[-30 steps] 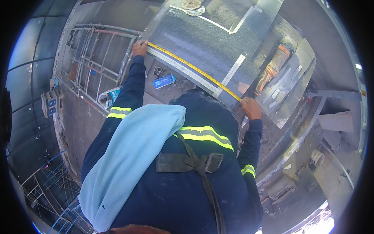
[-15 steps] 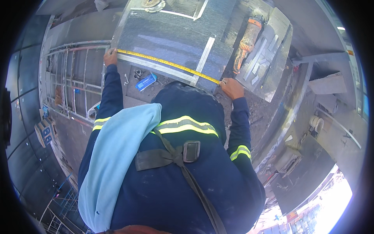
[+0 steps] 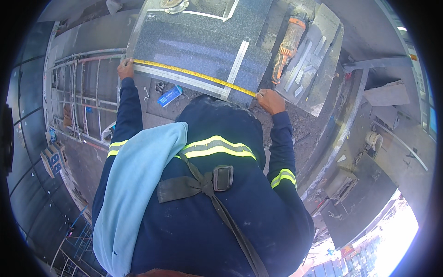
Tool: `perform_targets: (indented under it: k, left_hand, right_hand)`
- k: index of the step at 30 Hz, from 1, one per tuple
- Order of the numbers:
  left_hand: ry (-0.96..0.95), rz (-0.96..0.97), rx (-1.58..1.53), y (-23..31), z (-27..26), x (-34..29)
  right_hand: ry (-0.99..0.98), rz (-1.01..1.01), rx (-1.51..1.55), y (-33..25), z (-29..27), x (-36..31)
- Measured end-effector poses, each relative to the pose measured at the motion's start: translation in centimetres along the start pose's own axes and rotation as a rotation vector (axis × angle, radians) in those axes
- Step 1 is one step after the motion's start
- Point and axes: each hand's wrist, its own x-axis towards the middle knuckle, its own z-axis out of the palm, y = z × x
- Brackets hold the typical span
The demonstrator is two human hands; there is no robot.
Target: The person measures a stone tile with a tape measure, then uses an angle grinder to cut along a marked line. The person repositions the tile and continues cutting to complete the shape.
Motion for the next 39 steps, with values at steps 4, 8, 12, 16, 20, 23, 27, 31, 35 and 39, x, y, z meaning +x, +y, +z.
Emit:
perform_targets:
  k: [4, 8, 12, 16, 20, 23, 27, 31, 35, 39]
  left_hand:
    - [0.002, -0.001, 0.036, 0.3, -0.1, -0.1]
    - [0.001, 0.019, 0.017, 0.4, -0.1, -0.1]
    - [-0.008, 0.007, 0.022, 0.3, -0.1, -0.1]
    - [-0.006, 0.021, 0.026, 0.1, 0.0, 0.1]
    - [0.004, 0.012, 0.024, 0.0, 0.1, 0.1]
    - [0.006, 0.031, 0.029, -0.1, 0.1, 0.2]
    - [-0.002, 0.032, 0.026, 0.0, 0.1, 0.2]
    - [-0.009, 0.023, 0.033, 0.2, -0.1, 0.2]
    - [-0.011, 0.026, 0.018, 0.2, -0.1, 0.0]
    - [-0.001, 0.028, -0.011, -0.1, 0.1, 0.1]
  right_hand:
    - [-0.028, -0.044, -0.062, 0.0, 0.2, 0.5]
    - [0.008, -0.05, 0.05, -0.6, -0.2, 0.2]
    - [-0.025, 0.043, 0.048, -1.5, -0.3, 0.2]
    - [-0.026, 0.025, 0.026, -1.7, -0.3, 0.4]
    - [-0.011, 0.046, 0.063, -1.7, -0.3, 0.1]
    - [-0.012, 0.077, 0.088, -1.9, -0.4, -0.1]
    - [0.002, 0.08, 0.083, -2.1, -0.4, -0.2]
    - [0.006, 0.065, 0.062, -1.9, -0.2, -0.1]
    - [0.005, 0.055, 0.061, -1.7, -0.1, 0.0]
    - [0.004, 0.033, 0.034, -1.8, -0.1, 0.0]
